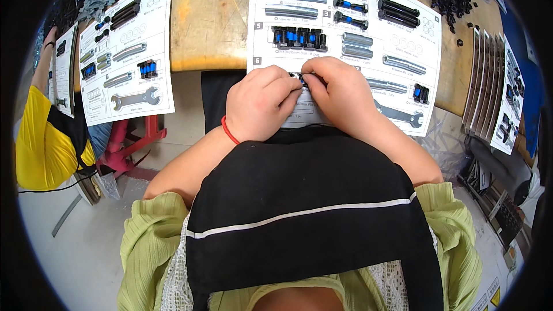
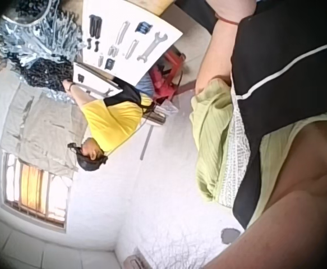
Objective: The person assembles small hardware components onto a printed cardboard backing card, picking bolts, nuts, and washers from bowls and piles on the table. They place each item into designated slots on the card, then stack the completed card with others.
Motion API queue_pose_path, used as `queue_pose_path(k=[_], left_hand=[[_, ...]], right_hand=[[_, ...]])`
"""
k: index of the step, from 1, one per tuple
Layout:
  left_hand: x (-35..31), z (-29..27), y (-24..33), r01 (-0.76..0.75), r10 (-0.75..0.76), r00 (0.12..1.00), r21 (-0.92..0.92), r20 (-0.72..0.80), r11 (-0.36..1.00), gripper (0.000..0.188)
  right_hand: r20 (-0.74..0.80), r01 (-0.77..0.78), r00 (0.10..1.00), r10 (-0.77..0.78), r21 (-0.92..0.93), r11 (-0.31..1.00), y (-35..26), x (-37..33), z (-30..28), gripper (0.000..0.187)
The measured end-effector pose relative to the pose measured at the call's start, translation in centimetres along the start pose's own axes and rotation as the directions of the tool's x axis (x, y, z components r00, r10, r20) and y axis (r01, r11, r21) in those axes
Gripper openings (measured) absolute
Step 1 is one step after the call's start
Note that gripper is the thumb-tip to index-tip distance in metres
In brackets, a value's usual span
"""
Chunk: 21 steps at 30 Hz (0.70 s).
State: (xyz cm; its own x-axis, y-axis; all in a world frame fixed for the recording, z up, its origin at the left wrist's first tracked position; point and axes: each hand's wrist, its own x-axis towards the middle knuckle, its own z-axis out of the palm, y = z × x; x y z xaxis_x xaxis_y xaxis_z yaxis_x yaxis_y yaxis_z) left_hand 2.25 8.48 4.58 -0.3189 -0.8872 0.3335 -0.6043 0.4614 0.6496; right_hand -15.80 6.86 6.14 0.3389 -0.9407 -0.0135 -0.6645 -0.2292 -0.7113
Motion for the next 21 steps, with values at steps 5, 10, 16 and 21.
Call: queue_pose_path(k=[5,10,16,21], left_hand=[[0.1,0.0,-0.3,-0.052,0.053,0.997,0.020,-0.054,0.998,0.018],[-0.1,-0.7,0.0,0.112,-0.112,0.994,0.013,0.005,0.994,0.035],[0.5,-1.2,-0.2,0.154,-0.150,0.983,-0.034,0.105,0.987,0.058],[0.6,-1.4,-0.1,0.215,-0.206,0.967,-0.046,0.152,0.976,0.058]], right_hand=[[0.014,0.016,1.000,-0.016,-0.030,0.999,-0.2,0.0,-0.2,0.009],[0.071,-0.038,0.997,0.040,-0.027,0.999,-0.5,-0.2,-0.9,0.017],[0.230,-0.060,0.971,0.064,-0.026,0.998,-1.7,-0.1,-1.8,0.041],[0.204,-0.015,0.979,0.013,0.005,1.000,-1.3,0.0,-1.2,0.043]])
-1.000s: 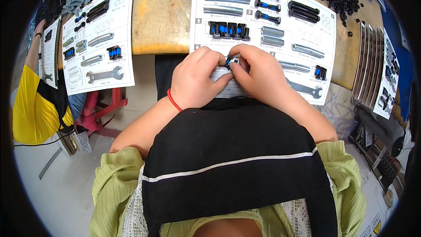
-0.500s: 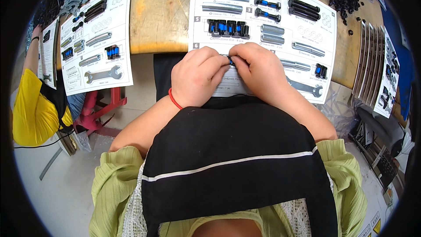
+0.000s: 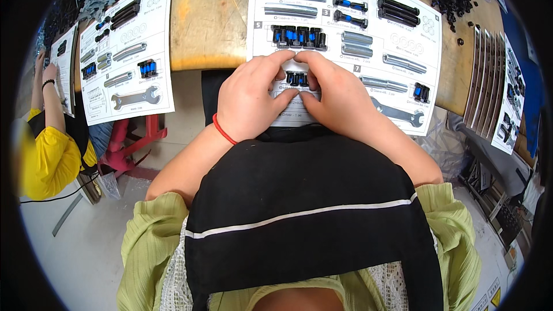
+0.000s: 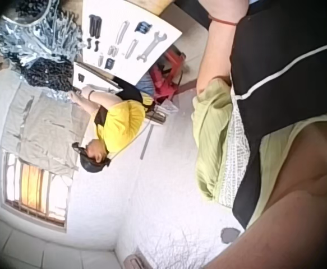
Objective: The person assembles small hardware components onto a printed cardboard backing card, picking bolts, nuts, and washers from bowls and piles on the table. They place each item into designated slots on the card, then stack the completed card with others.
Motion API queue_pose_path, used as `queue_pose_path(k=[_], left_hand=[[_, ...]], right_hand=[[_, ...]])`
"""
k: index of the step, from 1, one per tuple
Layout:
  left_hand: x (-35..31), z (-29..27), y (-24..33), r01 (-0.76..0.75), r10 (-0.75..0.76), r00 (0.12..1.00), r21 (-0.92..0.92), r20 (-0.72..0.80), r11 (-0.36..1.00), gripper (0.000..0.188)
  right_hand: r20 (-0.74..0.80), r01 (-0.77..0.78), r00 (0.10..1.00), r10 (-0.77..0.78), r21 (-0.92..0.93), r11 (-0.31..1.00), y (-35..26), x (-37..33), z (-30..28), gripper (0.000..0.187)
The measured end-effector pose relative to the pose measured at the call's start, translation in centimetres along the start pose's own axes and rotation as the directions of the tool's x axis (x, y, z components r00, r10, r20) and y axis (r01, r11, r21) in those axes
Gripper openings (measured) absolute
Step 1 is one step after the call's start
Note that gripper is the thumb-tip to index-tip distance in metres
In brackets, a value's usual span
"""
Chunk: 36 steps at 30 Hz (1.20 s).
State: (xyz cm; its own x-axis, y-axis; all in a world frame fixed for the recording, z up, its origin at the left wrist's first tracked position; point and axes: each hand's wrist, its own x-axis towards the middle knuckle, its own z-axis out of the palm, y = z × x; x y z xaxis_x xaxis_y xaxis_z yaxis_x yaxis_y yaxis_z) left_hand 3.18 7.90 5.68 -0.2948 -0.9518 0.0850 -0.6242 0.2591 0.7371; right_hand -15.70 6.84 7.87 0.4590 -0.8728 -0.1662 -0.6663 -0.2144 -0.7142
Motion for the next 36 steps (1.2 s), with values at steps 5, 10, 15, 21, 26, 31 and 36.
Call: queue_pose_path(k=[5,10,15,21,26,31,36], left_hand=[[-0.2,-0.2,0.0,0.004,-0.004,1.000,-0.043,0.007,0.999,0.062],[0.0,-1.2,0.0,0.044,-0.043,0.999,-0.084,0.017,0.996,0.060],[4.0,-4.7,-2.3,0.106,-0.119,0.980,-0.086,-0.158,0.991,0.051],[16.3,-6.3,-5.8,0.095,-0.086,0.975,0.033,-0.207,0.995,0.039],[24.3,-2.6,-4.3,0.211,-0.170,0.973,0.313,-0.155,0.926,0.045],[24.8,-2.8,-5.4,0.126,-0.117,0.992,0.248,-0.049,0.961,0.026],[22.5,-3.9,-6.8,0.079,-0.078,0.997,0.110,-0.015,0.991,0.020]], right_hand=[[-0.007,-0.021,1.000,0.021,-0.003,1.000,0.0,0.1,0.3,0.044],[-0.019,-0.032,0.999,0.033,0.033,0.999,-0.2,0.1,-0.4,0.046],[-0.171,-0.047,0.984,0.045,-0.009,0.999,1.0,1.3,-4.7,0.038],[-0.287,-0.108,0.958,-0.027,-0.443,0.890,2.8,11.2,-10.8,0.043],[-0.363,-0.330,0.914,0.179,-0.409,0.851,3.3,19.9,-8.9,0.040],[-0.355,-0.203,0.933,0.051,-0.406,0.891,4.1,20.3,-8.3,0.022],[-0.285,-0.130,0.958,0.035,-0.324,0.937,5.8,17.9,-9.3,0.019]])
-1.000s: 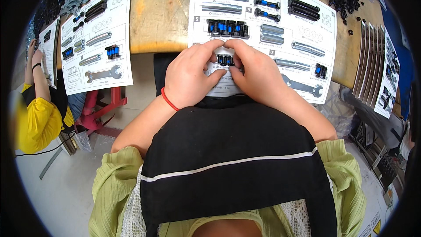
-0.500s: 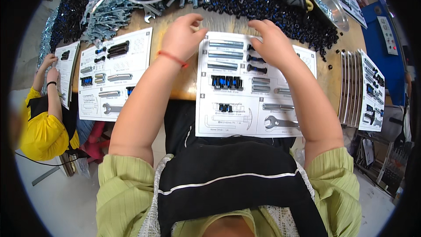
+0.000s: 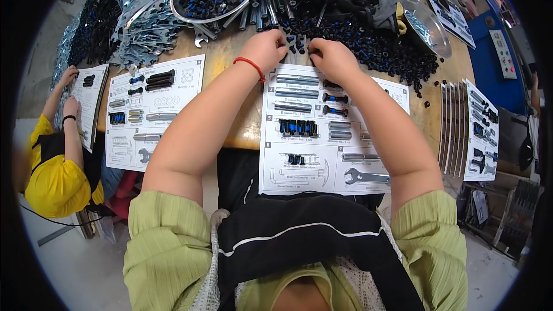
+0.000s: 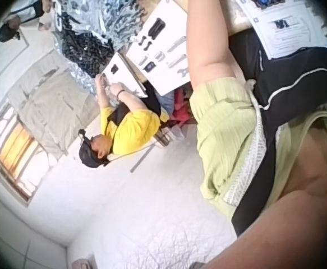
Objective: The person assembles small hardware components onto a printed cardboard backing card, picking bolts, nuts, and washers from bowls and piles on the table. They place each item into designated slots on the card, then stack the completed card with others.
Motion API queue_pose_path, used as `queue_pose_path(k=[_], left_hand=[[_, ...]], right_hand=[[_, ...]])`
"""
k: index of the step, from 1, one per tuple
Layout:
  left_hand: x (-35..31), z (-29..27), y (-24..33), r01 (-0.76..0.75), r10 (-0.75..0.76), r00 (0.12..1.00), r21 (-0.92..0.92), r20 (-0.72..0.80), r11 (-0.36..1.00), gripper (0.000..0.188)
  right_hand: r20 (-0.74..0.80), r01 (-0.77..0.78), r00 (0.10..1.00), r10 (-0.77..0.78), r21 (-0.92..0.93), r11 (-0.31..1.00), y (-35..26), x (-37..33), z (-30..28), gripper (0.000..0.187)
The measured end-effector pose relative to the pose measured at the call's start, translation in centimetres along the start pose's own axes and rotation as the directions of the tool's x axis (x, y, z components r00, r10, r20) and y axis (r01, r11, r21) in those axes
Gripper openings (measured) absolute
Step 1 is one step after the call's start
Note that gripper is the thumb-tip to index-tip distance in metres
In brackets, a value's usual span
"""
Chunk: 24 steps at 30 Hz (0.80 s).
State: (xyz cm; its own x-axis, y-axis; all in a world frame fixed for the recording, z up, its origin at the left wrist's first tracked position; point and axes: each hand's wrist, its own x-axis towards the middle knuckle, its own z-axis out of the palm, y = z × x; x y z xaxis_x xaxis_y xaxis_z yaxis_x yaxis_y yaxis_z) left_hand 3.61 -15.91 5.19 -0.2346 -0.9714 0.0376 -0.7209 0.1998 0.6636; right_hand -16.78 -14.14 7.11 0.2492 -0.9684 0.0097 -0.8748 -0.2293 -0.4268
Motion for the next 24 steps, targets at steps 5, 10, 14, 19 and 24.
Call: queue_pose_path(k=[5,10,14,19,24], left_hand=[[-0.1,-0.6,-1.2,0.053,-0.055,0.998,-0.053,-0.035,0.997,0.019],[0.0,-0.8,0.6,0.117,-0.117,0.993,-0.046,0.013,0.992,0.026],[-0.3,-0.7,1.8,0.162,-0.167,0.985,0.104,0.048,0.981,0.032],[-0.9,-0.9,1.9,0.194,-0.200,0.979,0.114,0.039,0.974,0.032],[-1.5,-1.4,1.2,0.164,-0.163,0.987,-0.023,0.010,0.986,0.029]], right_hand=[[0.048,-0.049,0.997,0.052,-0.074,0.996,0.7,-0.6,-1.0,0.024],[-0.003,-0.013,1.000,0.013,-0.179,0.984,0.6,-0.2,-0.7,0.020],[-0.119,0.009,0.993,-0.015,-0.050,0.999,0.7,-0.5,-0.5,0.019],[-0.162,0.069,0.986,-0.048,0.123,0.990,0.0,-0.6,-1.1,0.023],[-0.193,0.037,0.981,-0.014,0.116,0.993,-0.5,0.7,-0.2,0.023]])
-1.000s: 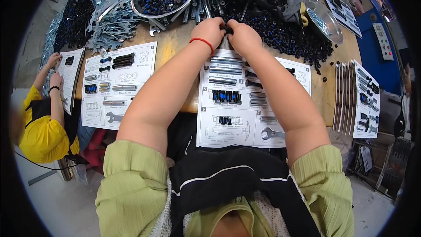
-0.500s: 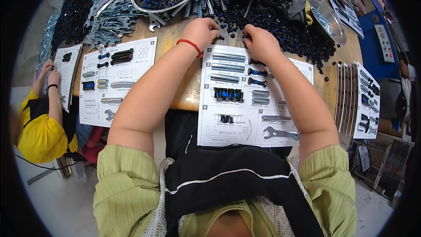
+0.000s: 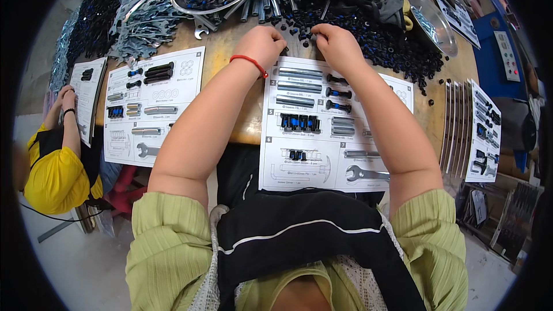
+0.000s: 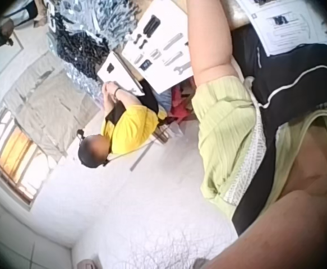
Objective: The person assembles small hardware components onto a printed cardboard backing card, picking bolts, nuts, and washers from bowls and piles on the table. They place each item into designated slots on the card, then stack the completed card with others.
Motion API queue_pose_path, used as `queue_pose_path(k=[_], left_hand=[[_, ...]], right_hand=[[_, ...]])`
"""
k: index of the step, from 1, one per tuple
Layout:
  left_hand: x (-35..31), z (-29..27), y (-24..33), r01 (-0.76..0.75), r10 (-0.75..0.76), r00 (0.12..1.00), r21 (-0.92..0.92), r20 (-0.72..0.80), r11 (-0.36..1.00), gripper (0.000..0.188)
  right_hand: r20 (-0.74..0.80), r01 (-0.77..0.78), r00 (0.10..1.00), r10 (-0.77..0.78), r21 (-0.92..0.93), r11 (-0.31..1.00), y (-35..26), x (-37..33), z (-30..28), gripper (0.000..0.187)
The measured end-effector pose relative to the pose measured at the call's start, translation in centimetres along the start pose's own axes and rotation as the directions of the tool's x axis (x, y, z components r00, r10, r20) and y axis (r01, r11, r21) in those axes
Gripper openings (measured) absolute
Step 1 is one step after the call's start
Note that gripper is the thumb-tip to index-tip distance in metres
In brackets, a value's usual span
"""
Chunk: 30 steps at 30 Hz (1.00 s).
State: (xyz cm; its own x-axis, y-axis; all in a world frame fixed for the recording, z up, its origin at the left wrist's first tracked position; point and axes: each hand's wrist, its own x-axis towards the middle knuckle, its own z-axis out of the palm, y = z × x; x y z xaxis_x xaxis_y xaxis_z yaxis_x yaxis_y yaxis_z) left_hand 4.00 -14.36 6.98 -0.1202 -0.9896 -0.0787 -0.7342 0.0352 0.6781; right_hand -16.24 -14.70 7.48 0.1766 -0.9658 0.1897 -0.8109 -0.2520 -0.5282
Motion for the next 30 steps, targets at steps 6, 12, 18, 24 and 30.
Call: queue_pose_path(k=[6,12,18,24,30], left_hand=[[-5.2,-1.5,-1.6,-0.013,-0.031,0.989,-0.293,-0.147,0.956,0.027],[-10.5,-2.3,-3.5,-0.018,-0.056,0.970,-0.305,-0.235,0.952,0.020],[-13.2,-1.6,-1.8,-0.015,-0.054,0.986,-0.410,-0.157,0.912,0.019],[-16.5,0.8,0.7,-0.142,0.136,0.990,-0.320,-0.040,0.937,0.014],[-18.5,3.7,2.3,-0.408,0.409,0.913,-0.046,0.000,0.912,0.006]], right_hand=[[0.067,-0.101,0.993,0.102,-0.012,0.995,-0.7,1.6,0.5,0.021],[0.196,0.074,0.980,-0.044,-0.149,0.986,-0.2,1.3,0.5,0.020],[0.218,0.247,0.957,-0.193,-0.259,0.934,0.2,0.0,0.6,0.026],[0.020,0.211,0.977,-0.211,-0.188,0.959,-1.3,-3.8,-2.2,0.026],[0.303,0.239,0.932,-0.199,-0.102,0.966,-3.9,-16.8,-5.5,0.020]])
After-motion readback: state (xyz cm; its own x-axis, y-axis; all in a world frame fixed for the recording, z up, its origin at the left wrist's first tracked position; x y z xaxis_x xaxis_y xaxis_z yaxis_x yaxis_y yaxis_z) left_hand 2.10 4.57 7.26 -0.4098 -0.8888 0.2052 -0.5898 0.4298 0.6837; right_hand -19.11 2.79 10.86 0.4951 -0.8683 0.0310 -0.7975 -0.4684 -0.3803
